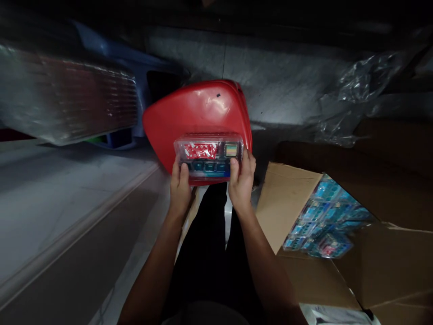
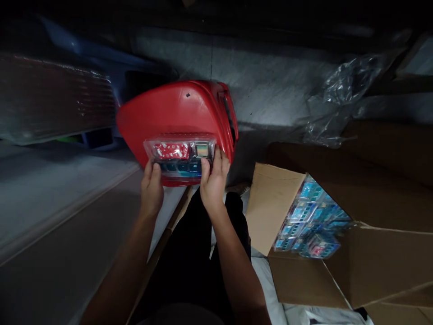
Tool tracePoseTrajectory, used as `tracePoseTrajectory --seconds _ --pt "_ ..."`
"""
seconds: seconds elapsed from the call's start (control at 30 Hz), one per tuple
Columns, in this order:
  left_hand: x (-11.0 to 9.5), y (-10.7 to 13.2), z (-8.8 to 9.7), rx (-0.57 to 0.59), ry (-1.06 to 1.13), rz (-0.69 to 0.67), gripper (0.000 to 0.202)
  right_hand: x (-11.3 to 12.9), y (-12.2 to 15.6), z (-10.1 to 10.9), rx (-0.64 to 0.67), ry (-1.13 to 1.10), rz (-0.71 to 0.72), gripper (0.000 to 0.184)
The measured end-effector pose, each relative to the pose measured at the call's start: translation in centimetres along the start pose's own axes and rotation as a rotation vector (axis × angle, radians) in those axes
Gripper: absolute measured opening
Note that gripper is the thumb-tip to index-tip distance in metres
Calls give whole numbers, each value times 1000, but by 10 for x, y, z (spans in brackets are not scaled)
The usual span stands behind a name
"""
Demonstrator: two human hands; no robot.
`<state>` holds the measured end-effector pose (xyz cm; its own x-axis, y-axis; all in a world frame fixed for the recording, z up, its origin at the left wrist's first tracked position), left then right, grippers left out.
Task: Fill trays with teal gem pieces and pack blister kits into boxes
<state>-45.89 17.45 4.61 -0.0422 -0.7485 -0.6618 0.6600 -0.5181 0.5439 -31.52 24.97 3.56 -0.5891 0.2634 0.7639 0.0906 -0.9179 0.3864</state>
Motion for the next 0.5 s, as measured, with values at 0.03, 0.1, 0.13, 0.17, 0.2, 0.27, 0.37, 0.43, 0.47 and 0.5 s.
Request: tracePoseTrajectory --seconds 0.03,0.1,0.13,0.17,0.2,0.27,0.37,0.43,0.47,0.5 --pt "-1 -3 0 15 58 8 50 0 1 -1 0 -37 -6 49" --pt "-2 -8 2 14 78 -20 51 0 4 -3 6 -123 -25 51" --pt "-3 -10 3 -3 37 -49 53 0 5 -3 12 -166 -43 52" --pt "-4 -12 4 -25 -22 -84 55 0 7 -3 17 -201 -66 52" --pt "-5 -14 5 -38 -79 -119 58 0 9 -3 18 -227 -88 53" --pt "-7 -17 6 -40 -128 -155 61 1 12 -2 8 -247 -117 53" --pt "-7 -23 5 -30 -52 -87 61 4 12 -5 -13 -210 -119 52" --pt "-6 -28 4 -14 48 -12 61 5 10 -8 -2 -184 -121 53" --pt "-6 -29 4 2 91 13 60 5 8 -10 5 -185 -128 54" --pt "-7 -31 3 24 123 28 58 4 7 -12 9 -199 -138 55"
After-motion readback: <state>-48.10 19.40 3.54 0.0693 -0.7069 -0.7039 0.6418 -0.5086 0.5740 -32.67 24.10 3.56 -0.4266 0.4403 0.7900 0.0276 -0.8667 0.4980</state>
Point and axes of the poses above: each hand's wrist, its own y-axis away from the middle knuckle, its own z-axis out of the back of the hand, x = y × z, the point moved 1 cm from there along -y, towards the middle knuckle, and after that the axes turned 2 degrees about -y, right-handed, at the moved point
